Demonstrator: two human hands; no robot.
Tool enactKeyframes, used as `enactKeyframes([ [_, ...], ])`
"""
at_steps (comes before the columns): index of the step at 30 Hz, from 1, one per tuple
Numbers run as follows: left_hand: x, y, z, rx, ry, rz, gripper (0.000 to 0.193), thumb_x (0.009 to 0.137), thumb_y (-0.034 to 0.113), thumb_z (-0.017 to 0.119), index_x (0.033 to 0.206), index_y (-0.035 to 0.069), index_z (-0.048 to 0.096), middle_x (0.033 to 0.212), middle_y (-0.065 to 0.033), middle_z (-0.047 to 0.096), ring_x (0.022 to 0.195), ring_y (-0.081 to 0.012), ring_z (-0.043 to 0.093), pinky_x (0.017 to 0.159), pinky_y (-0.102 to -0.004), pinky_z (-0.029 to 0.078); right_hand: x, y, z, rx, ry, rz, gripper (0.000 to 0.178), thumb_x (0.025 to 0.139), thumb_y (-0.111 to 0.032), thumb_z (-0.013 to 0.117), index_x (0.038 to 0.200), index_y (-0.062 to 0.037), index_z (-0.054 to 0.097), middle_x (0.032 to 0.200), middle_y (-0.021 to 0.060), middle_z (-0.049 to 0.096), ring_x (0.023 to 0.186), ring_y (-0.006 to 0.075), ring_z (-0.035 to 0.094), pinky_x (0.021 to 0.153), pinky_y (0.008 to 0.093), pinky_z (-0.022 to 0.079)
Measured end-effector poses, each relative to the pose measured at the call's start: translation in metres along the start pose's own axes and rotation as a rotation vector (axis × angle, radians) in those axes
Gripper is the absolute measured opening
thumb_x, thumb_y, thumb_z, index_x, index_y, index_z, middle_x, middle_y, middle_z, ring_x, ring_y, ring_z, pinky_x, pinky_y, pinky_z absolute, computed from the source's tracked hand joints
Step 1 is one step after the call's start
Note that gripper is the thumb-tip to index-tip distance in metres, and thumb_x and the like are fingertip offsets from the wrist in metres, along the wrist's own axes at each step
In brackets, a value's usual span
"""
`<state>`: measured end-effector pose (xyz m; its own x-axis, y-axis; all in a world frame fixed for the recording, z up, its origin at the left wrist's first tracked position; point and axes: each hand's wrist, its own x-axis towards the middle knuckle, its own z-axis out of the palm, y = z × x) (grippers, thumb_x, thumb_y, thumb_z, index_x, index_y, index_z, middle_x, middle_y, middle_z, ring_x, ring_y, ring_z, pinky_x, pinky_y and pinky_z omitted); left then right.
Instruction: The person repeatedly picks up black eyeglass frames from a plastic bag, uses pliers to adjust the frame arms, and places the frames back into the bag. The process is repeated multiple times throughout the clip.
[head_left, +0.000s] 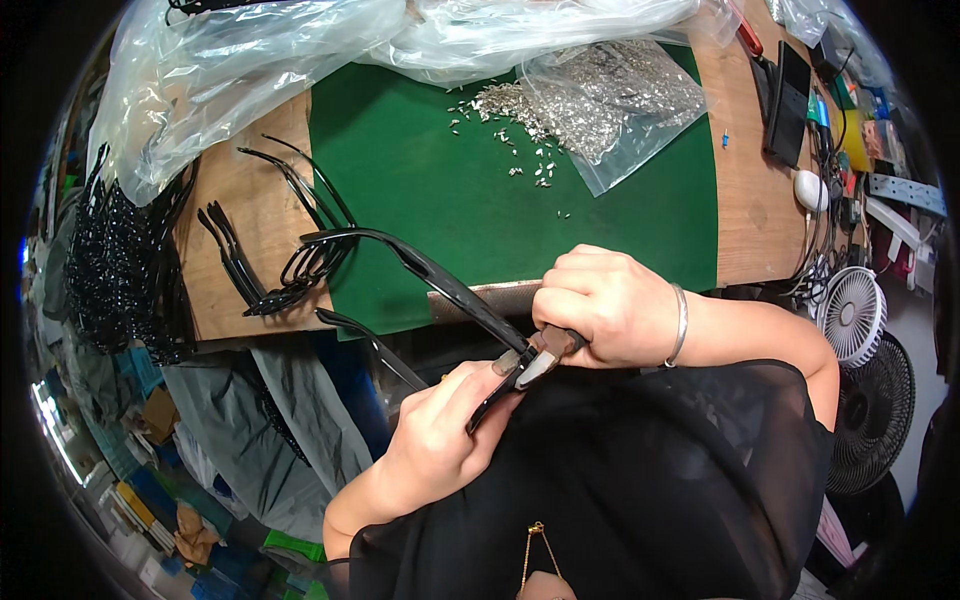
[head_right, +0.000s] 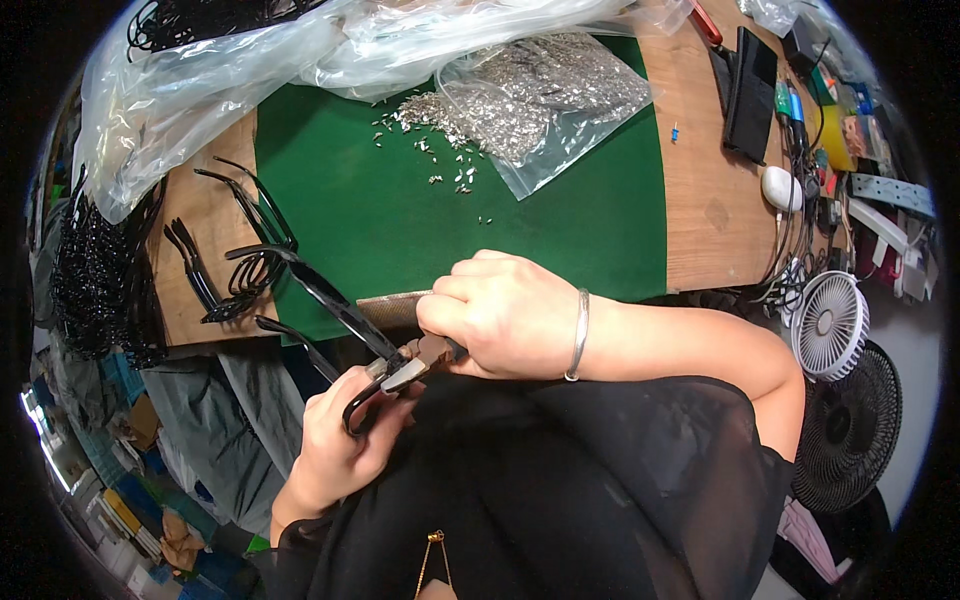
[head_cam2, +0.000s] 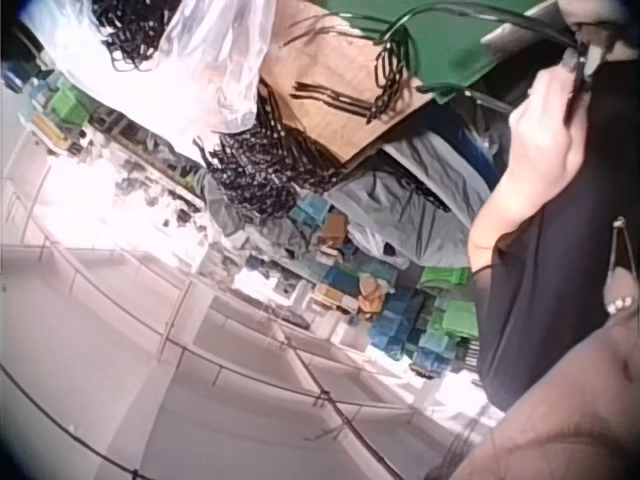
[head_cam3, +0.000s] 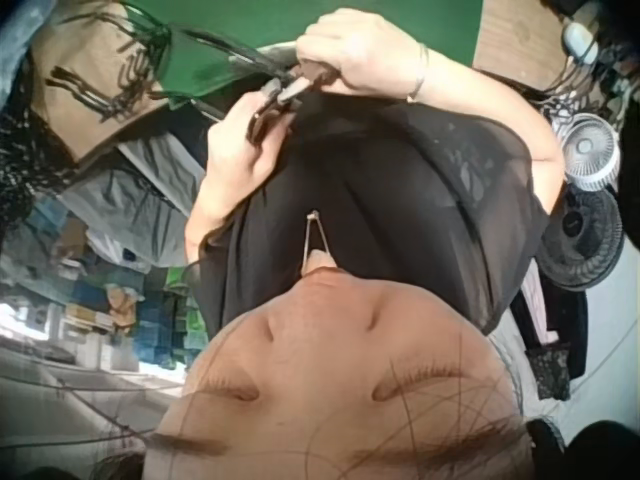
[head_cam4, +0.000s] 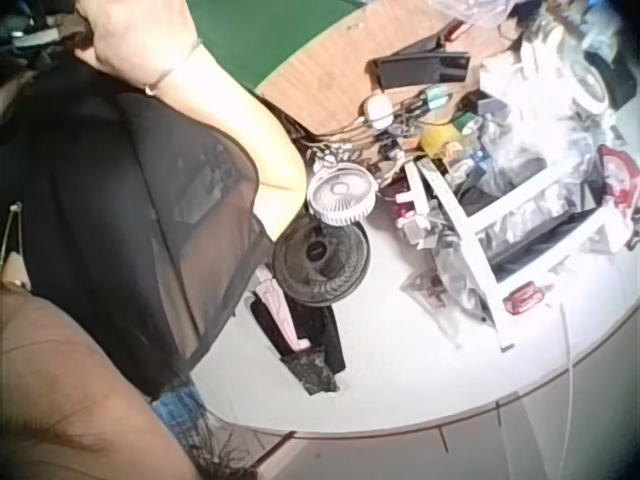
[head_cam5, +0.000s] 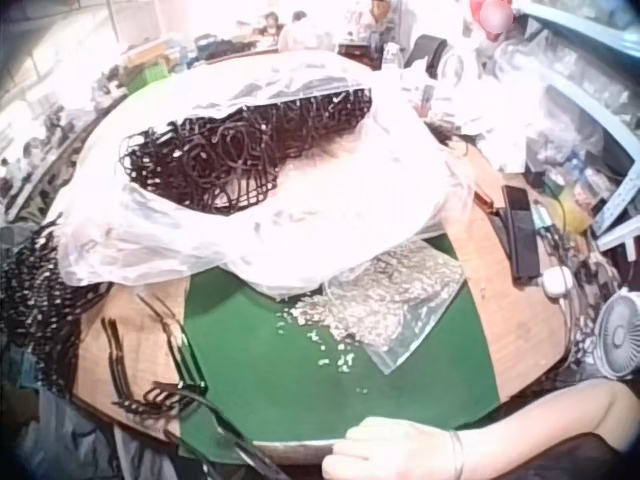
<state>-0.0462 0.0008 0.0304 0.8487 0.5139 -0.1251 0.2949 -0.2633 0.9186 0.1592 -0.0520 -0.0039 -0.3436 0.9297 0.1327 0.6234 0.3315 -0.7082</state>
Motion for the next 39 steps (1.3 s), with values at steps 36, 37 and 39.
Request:
enactKeyframes([
  [36, 0.273, -0.079, -0.127, 1.080, 0.791, -0.043, 0.028, 0.081, 0.027, 0.056, 0.094, 0.003, 0.049, 0.085, -0.0181, 0.056, 0.079, -0.0370, 0.058, 0.068, -0.0455, 0.047, -0.015, 0.009, -0.005, -0.089, 0.078, 0.372, 0.025, 0.069, -0.017, 0.066, 0.083, -0.0044, 0.051, 0.077, 0.0116, 0.052, 0.071, 0.0284, 0.054, 0.062, 0.0365, 0.044],
  [37, 0.279, -0.084, -0.124, 1.077, 0.807, -0.064, 0.028, 0.082, 0.027, 0.055, 0.095, 0.003, 0.048, 0.085, -0.0177, 0.056, 0.079, -0.0375, 0.058, 0.067, -0.0465, 0.047, -0.025, 0.014, -0.005, -0.149, 0.113, 0.408, 0.025, 0.068, -0.017, 0.066, 0.084, -0.0043, 0.051, 0.078, 0.0115, 0.052, 0.072, 0.0280, 0.053, 0.062, 0.0365, 0.043],
  [39, 0.269, -0.082, -0.133, 1.111, 0.770, 0.059, 0.025, 0.080, 0.024, 0.056, 0.091, 0.002, 0.049, 0.087, -0.0158, 0.055, 0.080, -0.0348, 0.058, 0.064, -0.0432, 0.049, -0.033, 0.024, -0.006, -0.352, 0.075, 0.380, 0.031, 0.067, -0.014, 0.064, 0.092, -0.0033, 0.050, 0.089, 0.0126, 0.050, 0.071, 0.0274, 0.053, 0.061, 0.0371, 0.042],
])
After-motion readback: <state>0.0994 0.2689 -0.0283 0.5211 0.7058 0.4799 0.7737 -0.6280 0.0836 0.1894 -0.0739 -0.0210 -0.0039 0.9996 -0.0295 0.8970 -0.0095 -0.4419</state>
